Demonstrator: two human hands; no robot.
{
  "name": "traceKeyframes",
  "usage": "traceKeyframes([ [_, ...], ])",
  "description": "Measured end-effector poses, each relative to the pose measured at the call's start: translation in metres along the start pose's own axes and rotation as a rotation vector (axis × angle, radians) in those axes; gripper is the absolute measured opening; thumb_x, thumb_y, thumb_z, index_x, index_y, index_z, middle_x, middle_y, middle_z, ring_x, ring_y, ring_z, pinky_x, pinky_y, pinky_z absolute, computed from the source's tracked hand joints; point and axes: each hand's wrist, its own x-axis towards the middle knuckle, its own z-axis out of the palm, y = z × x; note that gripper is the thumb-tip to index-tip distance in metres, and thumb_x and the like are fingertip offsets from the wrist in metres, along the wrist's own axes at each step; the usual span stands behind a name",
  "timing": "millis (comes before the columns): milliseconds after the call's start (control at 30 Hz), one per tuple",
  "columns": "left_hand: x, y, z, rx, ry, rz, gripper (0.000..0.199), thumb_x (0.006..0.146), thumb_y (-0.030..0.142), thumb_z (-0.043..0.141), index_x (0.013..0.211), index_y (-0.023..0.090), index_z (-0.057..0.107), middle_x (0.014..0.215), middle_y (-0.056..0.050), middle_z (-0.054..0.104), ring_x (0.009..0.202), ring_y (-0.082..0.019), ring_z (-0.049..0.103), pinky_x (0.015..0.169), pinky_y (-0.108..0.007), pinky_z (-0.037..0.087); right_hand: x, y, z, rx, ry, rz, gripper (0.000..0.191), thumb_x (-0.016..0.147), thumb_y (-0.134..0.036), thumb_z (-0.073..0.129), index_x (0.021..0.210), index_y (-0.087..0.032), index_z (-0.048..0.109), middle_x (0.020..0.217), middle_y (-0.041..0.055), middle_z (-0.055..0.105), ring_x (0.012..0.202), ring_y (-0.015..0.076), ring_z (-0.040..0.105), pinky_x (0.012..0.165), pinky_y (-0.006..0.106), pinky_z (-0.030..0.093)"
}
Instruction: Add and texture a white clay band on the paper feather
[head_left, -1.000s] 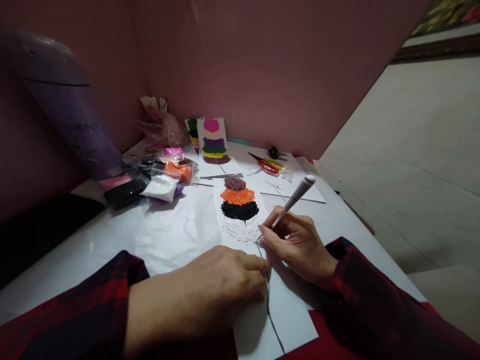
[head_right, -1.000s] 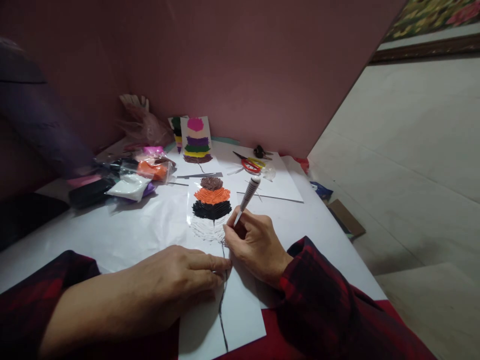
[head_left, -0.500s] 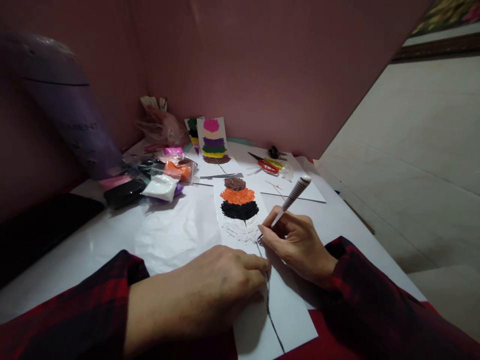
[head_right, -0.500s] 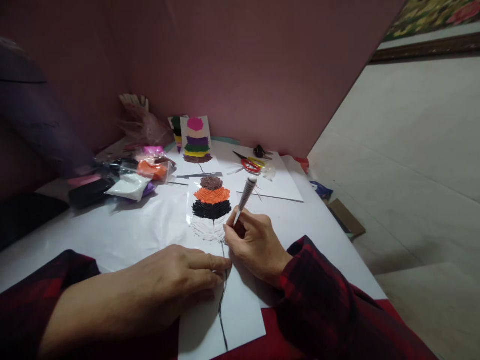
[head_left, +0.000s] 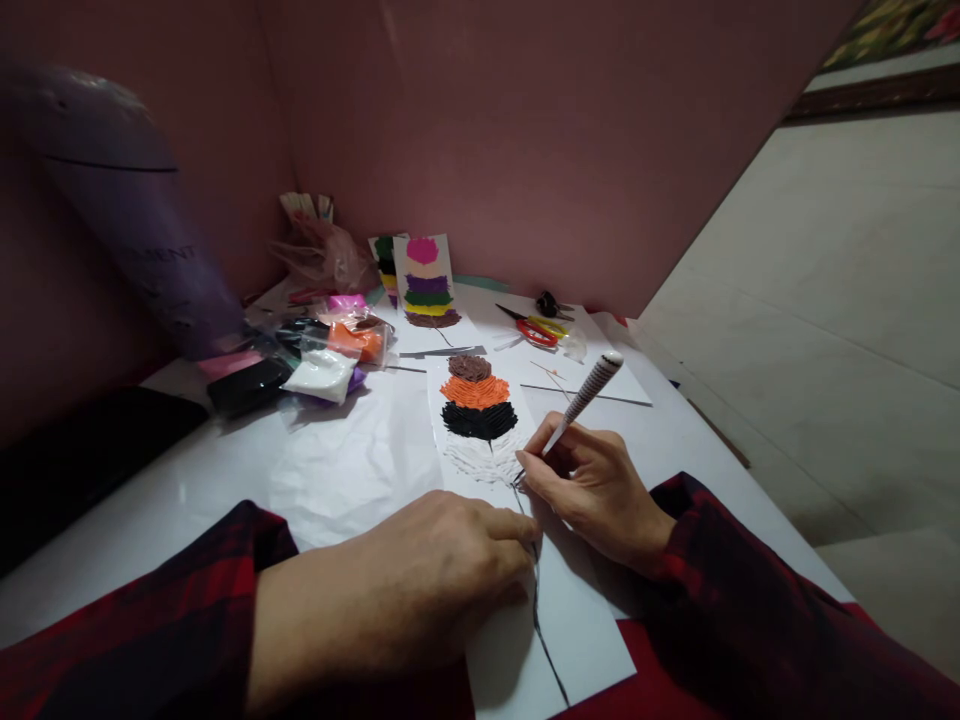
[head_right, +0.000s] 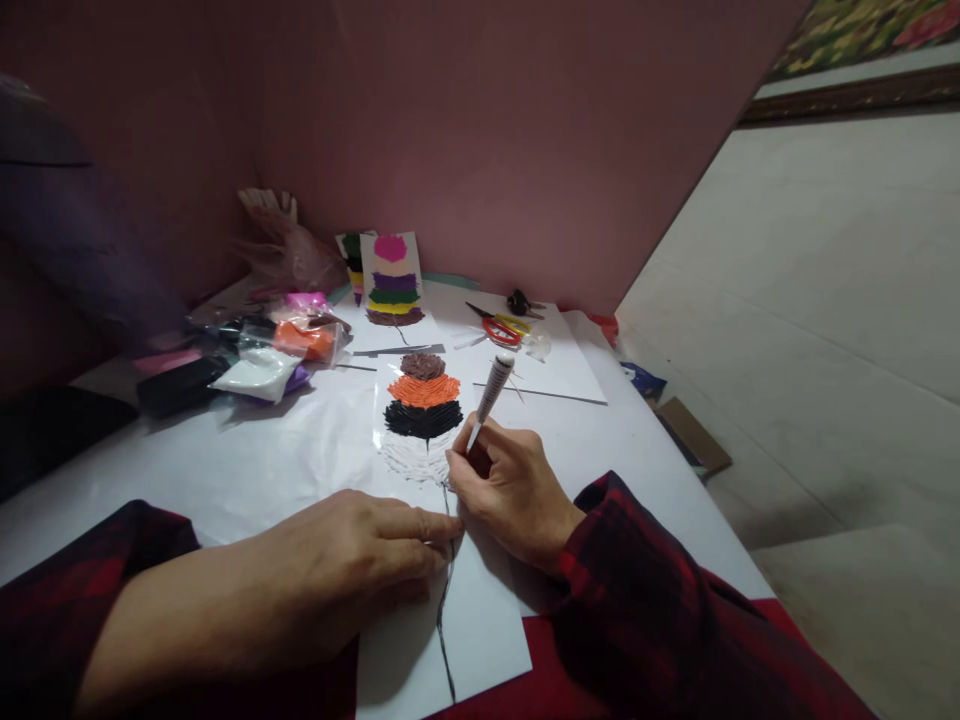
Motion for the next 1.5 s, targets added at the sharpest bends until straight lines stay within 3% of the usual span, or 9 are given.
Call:
traceKeyframes([
  [400, 0.0, -0.001, -0.001, -0.015, 0.022, 0.039, 0.018, 0.082, -0.002, 0.052, 0.078, 0.014, 0.059, 0.085, -0.003, 0.064, 0.072, -0.011, 0.06, 0.064, -0.02, 0.049, 0.0, 0.013, -0.001, 0.019, 0.185, 0.048, 0.015, 0.089, -0.021, 0.06, 0.075, -0.018, 0.058, 0.063, -0.0028, 0.055, 0.052, 0.0102, 0.049, 0.05, 0.025, 0.04],
  [1500, 0.0, 0.0, -0.002, -0.008, 0.016, 0.033, 0.019, 0.083, -0.002, 0.052, 0.078, 0.014, 0.06, 0.085, -0.003, 0.063, 0.072, -0.011, 0.06, 0.064, -0.02, 0.048, 0.002, 0.013, -0.002, -0.01, 0.157, 0.02, 0.014, 0.089, -0.021, 0.062, 0.076, -0.017, 0.061, 0.063, -0.0028, 0.058, 0.051, 0.0102, 0.05, 0.049, 0.024, 0.041],
])
